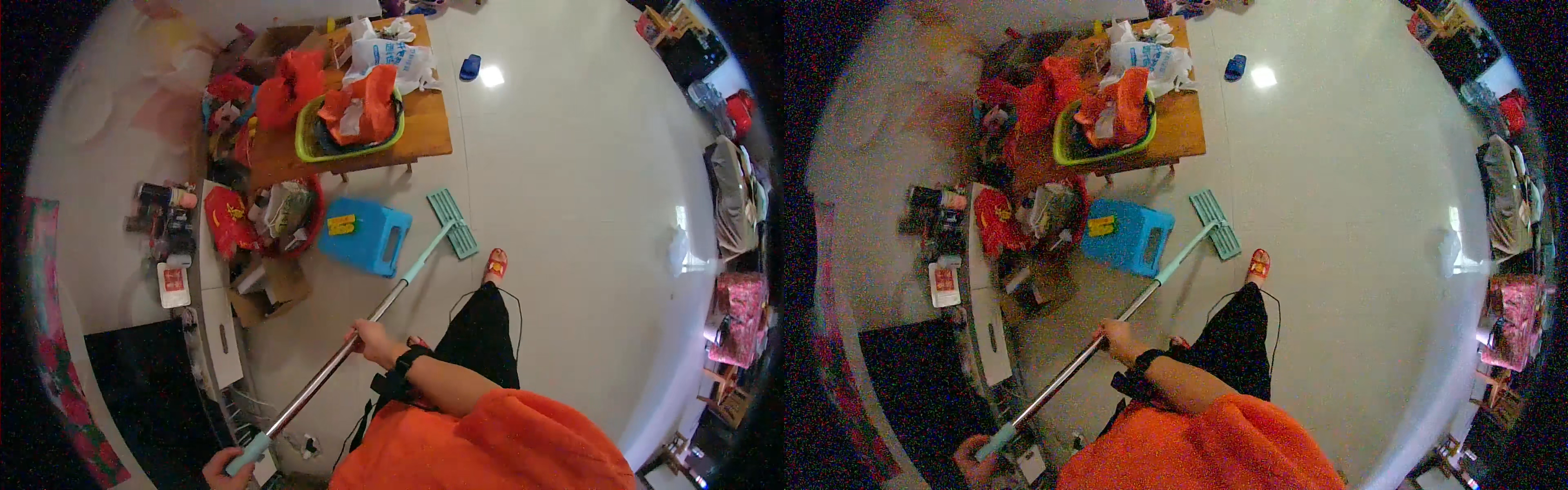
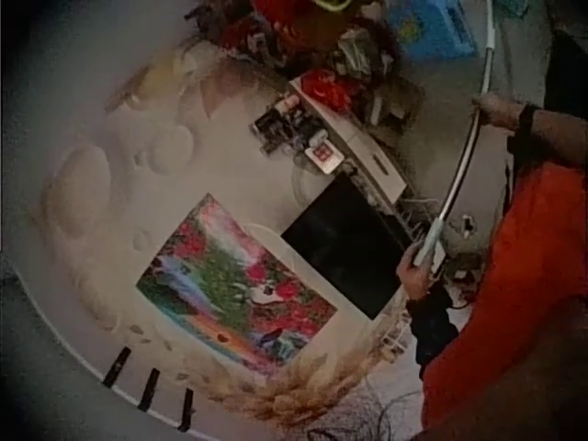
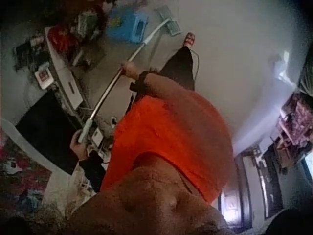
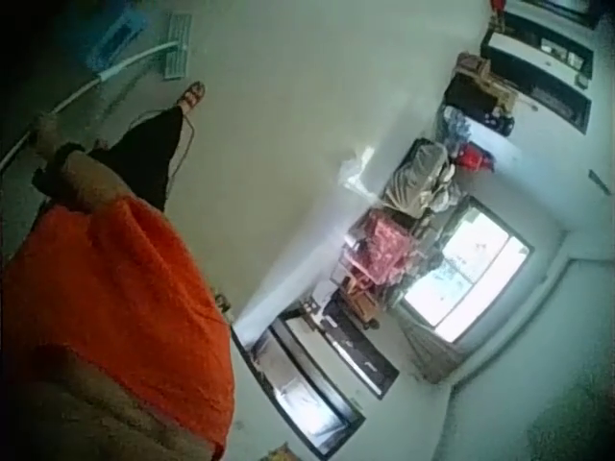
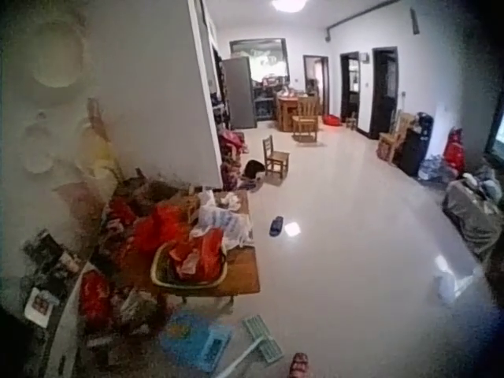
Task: Mop the tiled floor and pick up plastic waste.
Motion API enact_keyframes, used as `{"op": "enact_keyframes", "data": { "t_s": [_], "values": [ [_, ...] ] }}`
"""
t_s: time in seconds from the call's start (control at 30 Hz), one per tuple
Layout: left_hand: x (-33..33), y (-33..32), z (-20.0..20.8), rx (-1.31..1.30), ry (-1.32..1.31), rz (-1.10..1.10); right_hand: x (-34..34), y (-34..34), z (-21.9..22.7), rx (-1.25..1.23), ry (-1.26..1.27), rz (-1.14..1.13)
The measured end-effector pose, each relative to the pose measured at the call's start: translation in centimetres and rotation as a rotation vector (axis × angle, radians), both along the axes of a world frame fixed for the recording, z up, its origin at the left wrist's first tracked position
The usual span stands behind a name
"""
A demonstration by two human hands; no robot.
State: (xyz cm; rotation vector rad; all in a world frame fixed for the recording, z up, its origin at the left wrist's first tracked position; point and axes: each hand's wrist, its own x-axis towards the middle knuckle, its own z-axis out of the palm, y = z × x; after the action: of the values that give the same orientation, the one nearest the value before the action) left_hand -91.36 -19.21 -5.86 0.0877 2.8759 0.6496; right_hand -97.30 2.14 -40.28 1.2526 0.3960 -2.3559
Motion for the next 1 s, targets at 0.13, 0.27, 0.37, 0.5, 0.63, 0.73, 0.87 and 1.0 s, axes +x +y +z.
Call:
{"op": "enact_keyframes", "data": {
  "t_s": [0.13,0.27,0.37,0.5,0.63,0.73,0.87,1.0],
  "values": [
    [-4.6,7.7,-3.2,-0.024,-0.12,0.104,-2.7,8.3,-3.4,0.049,0.035,-0.06],
    [-11.0,18.5,-5.1,0.051,-0.214,0.062,-7.2,21.2,-5.5,0.157,0.124,-0.113],
    [-15.9,29.9,-7.2,0.17,-0.289,0.007,-11.0,32.5,-6.4,0.083,0.123,-0.28],
    [-17.9,42.6,-13.8,0.318,-0.307,-0.172,-11.3,49.4,-13.3,0.513,0.097,-0.153],
    [-16.8,51.1,-18.6,0.425,-0.167,-0.492,-10.4,60.6,-15.0,0.844,0.218,-0.025],
    [-16.5,53.3,-18.1,0.378,-0.132,-0.68,-10.8,63.1,-12.2,0.466,-0.022,-0.312],
    [-16.3,51.1,-14.3,0.428,-0.014,-0.723,-6.1,59.9,-7.9,0.61,0.156,-0.417],
    [-15.8,47.0,-9.6,0.455,0.089,-0.682,-1.0,54.4,-4.1,0.249,-0.077,-0.754]
  ]
}}
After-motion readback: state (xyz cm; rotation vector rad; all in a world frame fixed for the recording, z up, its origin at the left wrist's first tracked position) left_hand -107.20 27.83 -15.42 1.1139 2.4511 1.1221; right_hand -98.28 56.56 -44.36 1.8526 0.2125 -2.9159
